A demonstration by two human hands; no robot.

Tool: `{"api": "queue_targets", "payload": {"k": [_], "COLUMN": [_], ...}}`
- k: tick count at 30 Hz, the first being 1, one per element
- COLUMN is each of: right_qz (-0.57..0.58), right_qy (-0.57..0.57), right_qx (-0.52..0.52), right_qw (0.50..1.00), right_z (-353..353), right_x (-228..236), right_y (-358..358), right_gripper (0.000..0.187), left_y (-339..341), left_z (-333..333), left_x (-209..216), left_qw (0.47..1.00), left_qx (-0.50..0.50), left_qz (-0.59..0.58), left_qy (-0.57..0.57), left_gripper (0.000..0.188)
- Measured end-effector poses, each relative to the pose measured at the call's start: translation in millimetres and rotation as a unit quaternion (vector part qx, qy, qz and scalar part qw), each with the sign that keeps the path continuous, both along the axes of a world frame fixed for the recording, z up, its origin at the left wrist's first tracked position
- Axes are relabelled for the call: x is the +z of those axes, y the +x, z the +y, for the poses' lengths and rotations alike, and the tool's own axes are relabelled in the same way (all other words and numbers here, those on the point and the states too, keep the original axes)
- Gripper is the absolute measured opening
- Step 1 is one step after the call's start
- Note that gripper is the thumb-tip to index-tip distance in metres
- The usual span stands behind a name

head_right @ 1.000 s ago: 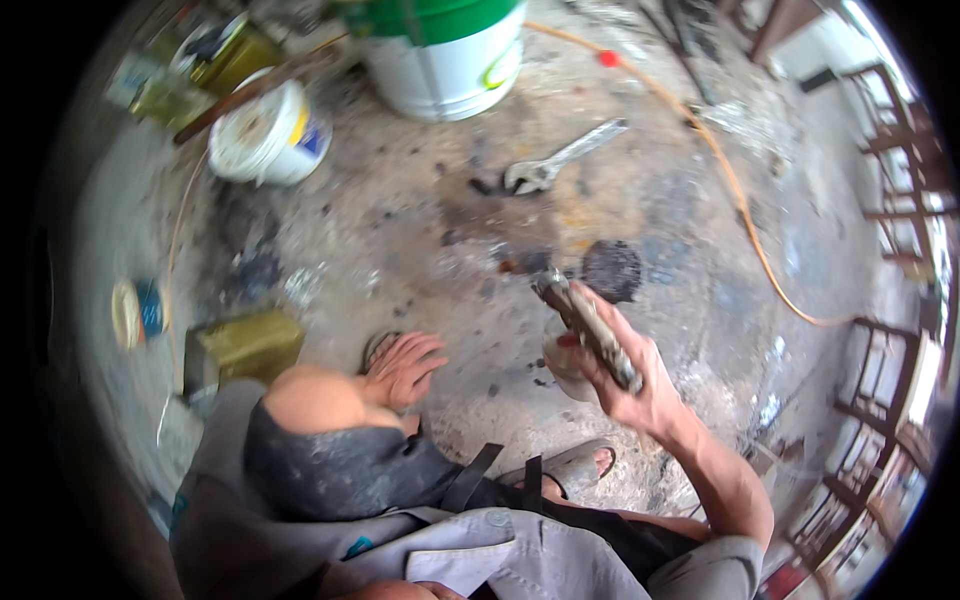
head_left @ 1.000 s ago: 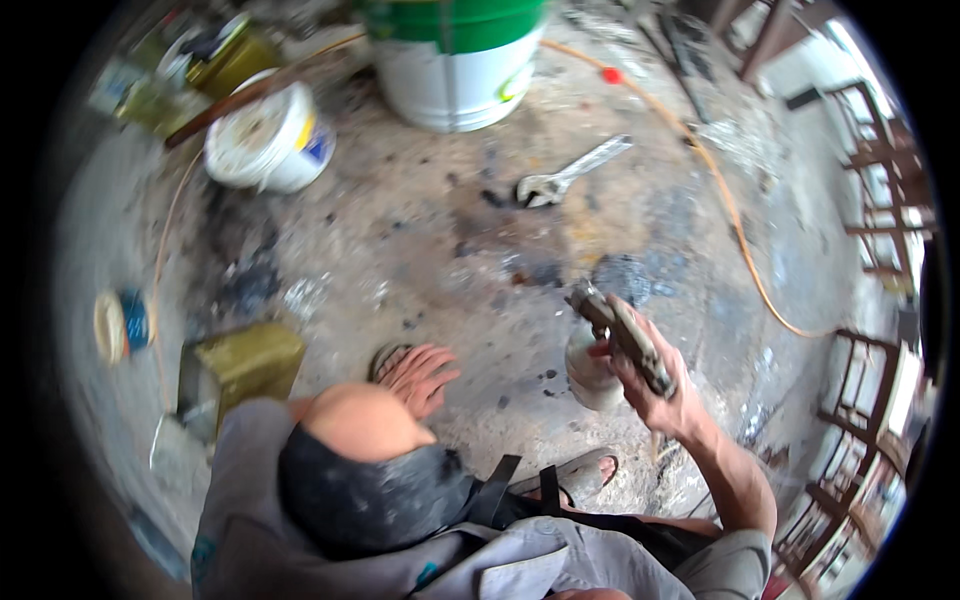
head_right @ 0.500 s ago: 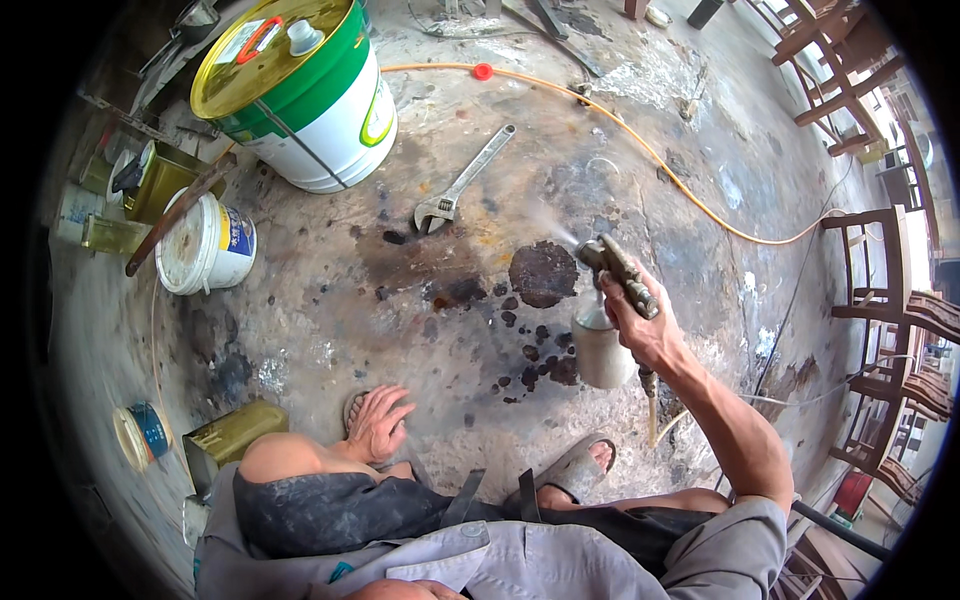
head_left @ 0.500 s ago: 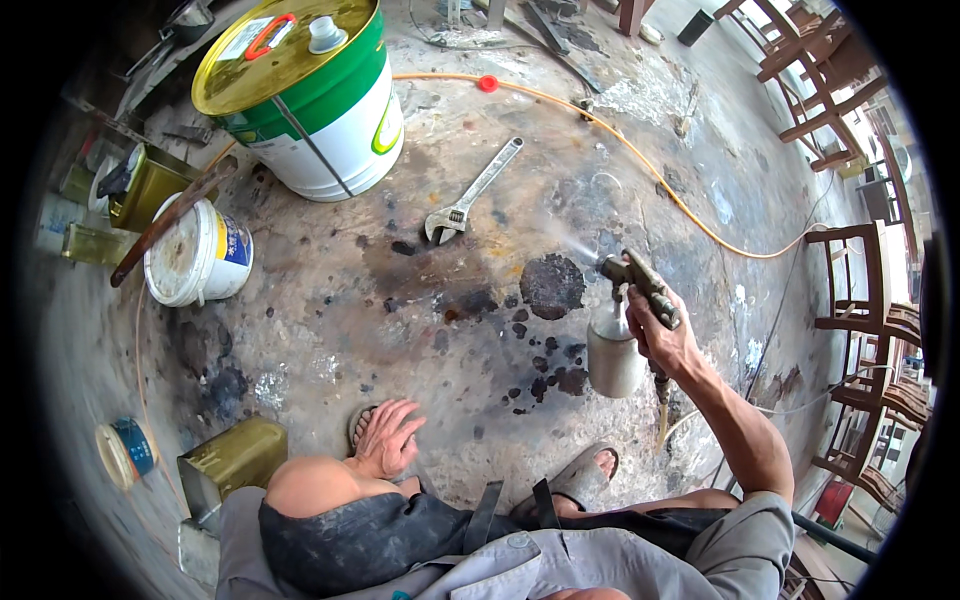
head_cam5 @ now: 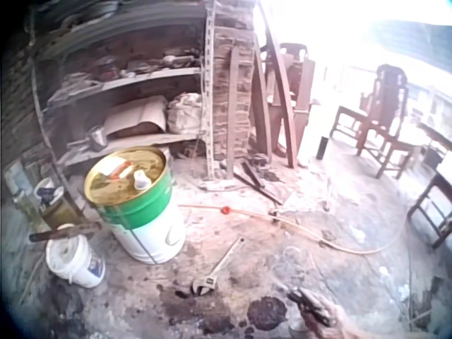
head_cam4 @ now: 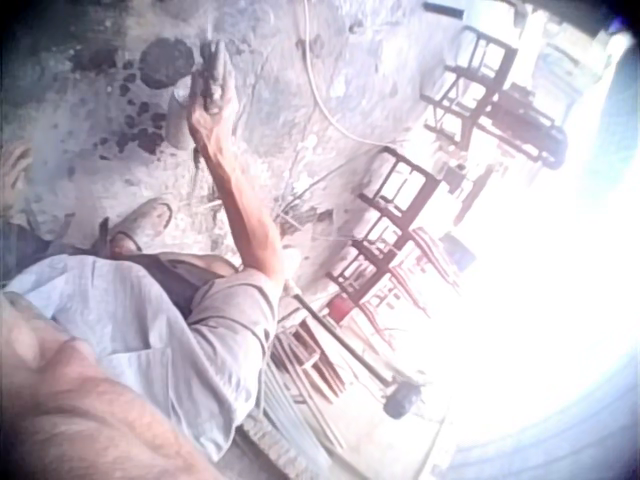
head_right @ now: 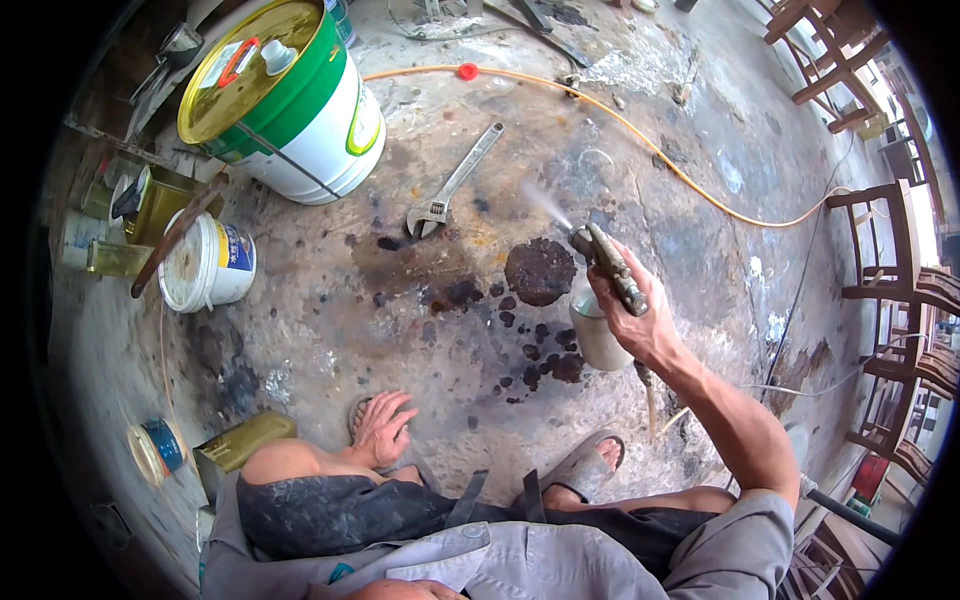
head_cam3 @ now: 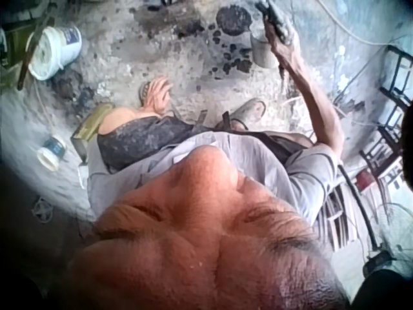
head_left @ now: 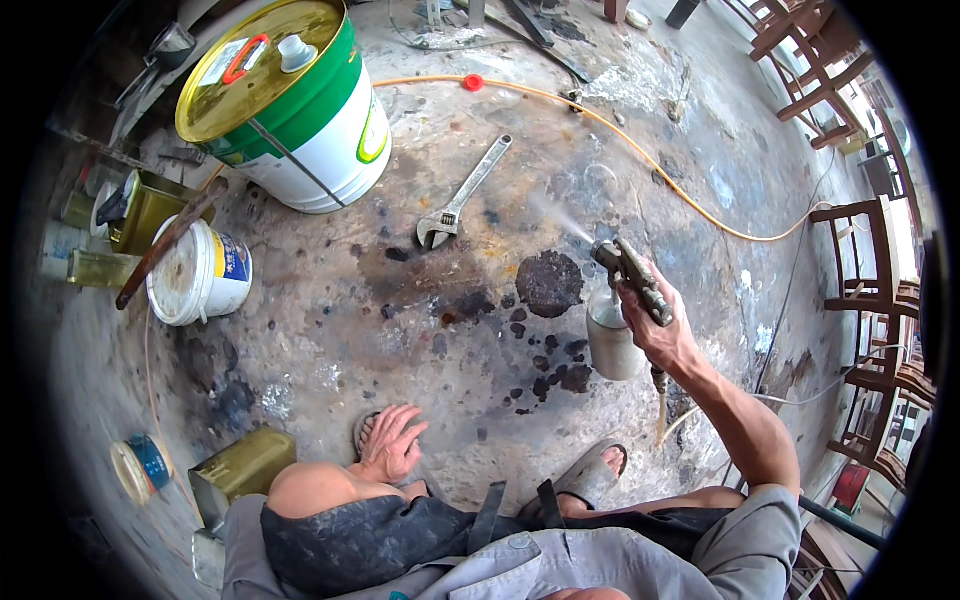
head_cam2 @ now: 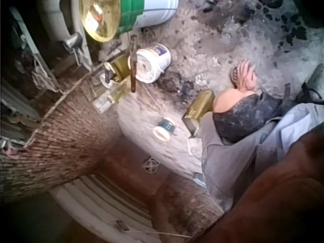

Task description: The person uses a spray gun to apply finish to wooden chairs and a round table in a workshop. They refill the spray gun's container from a large paint can and test the spray on the floor before continuing.

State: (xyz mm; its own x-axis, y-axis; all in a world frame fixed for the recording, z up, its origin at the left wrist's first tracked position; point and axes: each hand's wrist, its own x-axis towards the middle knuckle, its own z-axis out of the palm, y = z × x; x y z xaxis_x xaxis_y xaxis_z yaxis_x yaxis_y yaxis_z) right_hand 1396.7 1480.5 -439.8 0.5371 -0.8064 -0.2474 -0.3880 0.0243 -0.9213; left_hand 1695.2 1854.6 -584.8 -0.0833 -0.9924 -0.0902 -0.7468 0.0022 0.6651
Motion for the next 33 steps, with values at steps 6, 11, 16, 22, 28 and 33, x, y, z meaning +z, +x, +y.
{"api": "queue_targets", "payload": {"k": [6, 11, 16, 22, 28, 33], "right_qz": [-0.012, 0.000, 0.001, -0.020, 0.003, -0.009], "right_qy": [0.121, 0.050, -0.100, 0.042, -0.016, -0.060], "right_qx": [0.068, 0.019, -0.009, 0.044, 0.045, -0.008], "right_qw": [0.990, 0.999, 0.995, 0.998, 0.999, 0.998], "right_z": [4.4, 4.0, 1.0, -1.3, 2.9, -0.8], "right_x": [26.6, 14.4, -0.3, 14.1, 9.7, 6.9], "right_y": [5.6, -0.1, 1.7, -8.8, -9.4, -9.9], "right_gripper": [0.047, 0.050, 0.051, 0.052, 0.046, 0.049], "left_y": [2.2, -0.5, -1.1, -1.7, -1.0, -1.3], "left_z": [2.6, -0.2, 3.1, 1.7, 3.0, 1.5], "left_x": [-2.7, -4.6, -4.7, -7.2, -5.6, -5.8], "left_qw": [1.000, 1.000, 1.000, 1.000, 0.999, 0.999], "left_qx": [0.001, 0.001, 0.000, -0.004, -0.007, -0.009], "left_qz": [-0.003, -0.009, -0.022, -0.017, -0.030, -0.030], "left_qy": [-0.007, -0.008, 0.004, 0.003, 0.010, 0.009], "left_gripper": [0.044, 0.044, 0.045, 0.046, 0.045, 0.045]}}
